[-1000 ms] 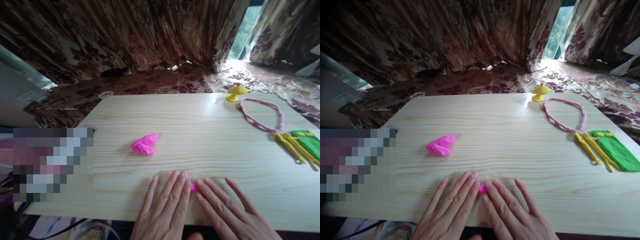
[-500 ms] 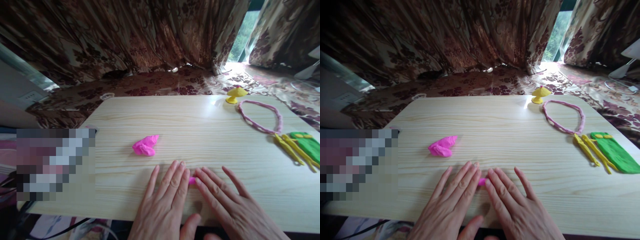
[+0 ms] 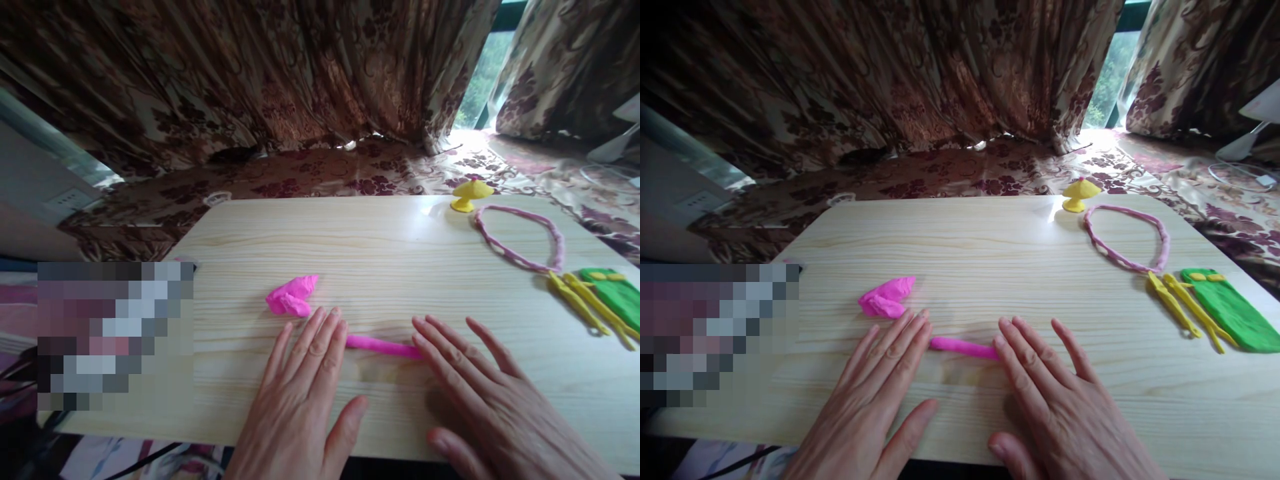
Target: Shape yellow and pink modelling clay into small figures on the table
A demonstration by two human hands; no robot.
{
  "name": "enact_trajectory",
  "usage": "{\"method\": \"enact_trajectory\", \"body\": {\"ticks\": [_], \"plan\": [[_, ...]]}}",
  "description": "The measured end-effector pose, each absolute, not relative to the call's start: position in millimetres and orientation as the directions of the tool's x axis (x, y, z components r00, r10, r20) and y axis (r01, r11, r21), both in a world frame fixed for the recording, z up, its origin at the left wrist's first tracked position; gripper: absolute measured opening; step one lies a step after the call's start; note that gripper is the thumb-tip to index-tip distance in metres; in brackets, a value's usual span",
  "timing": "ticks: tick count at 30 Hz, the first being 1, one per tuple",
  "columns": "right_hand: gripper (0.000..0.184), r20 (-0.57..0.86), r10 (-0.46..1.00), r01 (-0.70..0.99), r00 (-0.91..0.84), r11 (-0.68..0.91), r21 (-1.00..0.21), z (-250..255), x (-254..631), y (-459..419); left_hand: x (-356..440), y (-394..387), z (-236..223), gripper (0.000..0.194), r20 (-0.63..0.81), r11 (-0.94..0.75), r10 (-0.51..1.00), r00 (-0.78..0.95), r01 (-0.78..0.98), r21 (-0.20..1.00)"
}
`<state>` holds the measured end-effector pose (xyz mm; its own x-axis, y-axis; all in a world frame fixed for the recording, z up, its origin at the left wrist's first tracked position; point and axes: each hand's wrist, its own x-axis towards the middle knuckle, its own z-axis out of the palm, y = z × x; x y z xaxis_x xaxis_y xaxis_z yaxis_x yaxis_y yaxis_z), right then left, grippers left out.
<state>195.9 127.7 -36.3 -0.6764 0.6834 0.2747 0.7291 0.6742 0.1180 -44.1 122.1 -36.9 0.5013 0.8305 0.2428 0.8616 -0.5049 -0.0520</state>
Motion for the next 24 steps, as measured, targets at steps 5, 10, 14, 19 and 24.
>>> {"method": "enact_trajectory", "body": {"ticks": [5, 10, 14, 19, 24], "plan": [[0.065, 0.303, 0.671, 0.716, -0.677, 0.696, 0.059, -35, 194, 127, -51, 116, -40, 0.058, 0.283, -0.483, 0.850, 0.445, 0.872, 0.081], [0.063, 0.199, 0.648, 0.665, -0.735, 0.746, 0.026, -28, 172, 139, -56, 114, -37, 0.050, 0.392, -0.443, 0.862, 0.320, 0.851, 0.280], [0.060, 0.125, 0.635, 0.631, -0.762, 0.772, -0.075, -25, 156, 158, -62, 112, -35, 0.047, 0.442, -0.406, 0.869, 0.222, 0.830, 0.382], [0.068, 0.074, 0.628, 0.613, -0.775, 0.774, -0.156, -16, 136, 187, -67, 110, -30, 0.045, 0.468, -0.371, 0.873, 0.135, 0.807, 0.459], [0.072, 0.041, 0.563, 0.545, -0.825, 0.813, -0.203, -23, 123, 175, -77, 105, -30, 0.044, 0.485, -0.344, 0.870, 0.086, 0.811, 0.474]]}}
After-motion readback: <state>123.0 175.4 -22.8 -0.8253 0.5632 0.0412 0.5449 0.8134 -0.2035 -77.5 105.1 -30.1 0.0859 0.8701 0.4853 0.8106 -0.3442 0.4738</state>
